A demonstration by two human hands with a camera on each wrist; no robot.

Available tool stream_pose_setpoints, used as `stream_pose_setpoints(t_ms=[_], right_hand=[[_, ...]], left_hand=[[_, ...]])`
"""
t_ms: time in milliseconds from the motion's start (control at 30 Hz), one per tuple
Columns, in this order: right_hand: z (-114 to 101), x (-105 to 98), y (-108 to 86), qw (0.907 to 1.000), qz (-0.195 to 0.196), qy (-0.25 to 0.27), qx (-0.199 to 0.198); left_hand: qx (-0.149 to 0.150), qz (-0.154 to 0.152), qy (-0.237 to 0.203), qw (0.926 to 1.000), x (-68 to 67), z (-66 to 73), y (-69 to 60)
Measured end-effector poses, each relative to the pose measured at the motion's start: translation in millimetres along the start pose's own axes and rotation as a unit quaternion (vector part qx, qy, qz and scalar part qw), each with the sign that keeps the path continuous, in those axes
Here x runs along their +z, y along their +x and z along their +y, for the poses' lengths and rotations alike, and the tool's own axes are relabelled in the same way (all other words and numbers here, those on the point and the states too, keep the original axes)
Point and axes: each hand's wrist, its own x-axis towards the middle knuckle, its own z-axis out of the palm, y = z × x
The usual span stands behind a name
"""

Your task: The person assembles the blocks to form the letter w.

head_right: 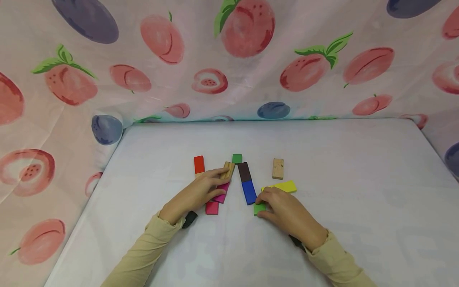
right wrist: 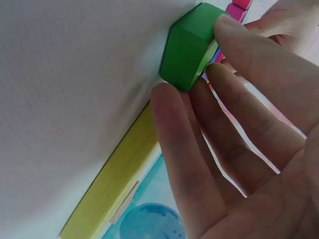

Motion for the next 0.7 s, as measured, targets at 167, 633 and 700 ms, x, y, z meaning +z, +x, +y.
stream_pose_setpoints(t_ms=[167, 633, 700], right_hand=[[-0.9, 0.0, -0.1, 0.9999, 0.006, -0.016, 0.001], [-1.2, -6.1, -2.4, 0.9964, 0.061, -0.057, 0.013], [-0.2, -7.3, -3.1, 0.9947, 0.078, -0.065, 0.016]], left_hand=[[0.003, -0.001, -0.001, 1.0000, -0.4, 0.6, 0.4], [0.001, -0.001, 0.000, 1.0000, 0.8, -1.1, 0.5], [0.002, 0.000, 0.000, 1.0000, 0.9, -1.3, 0.6]])
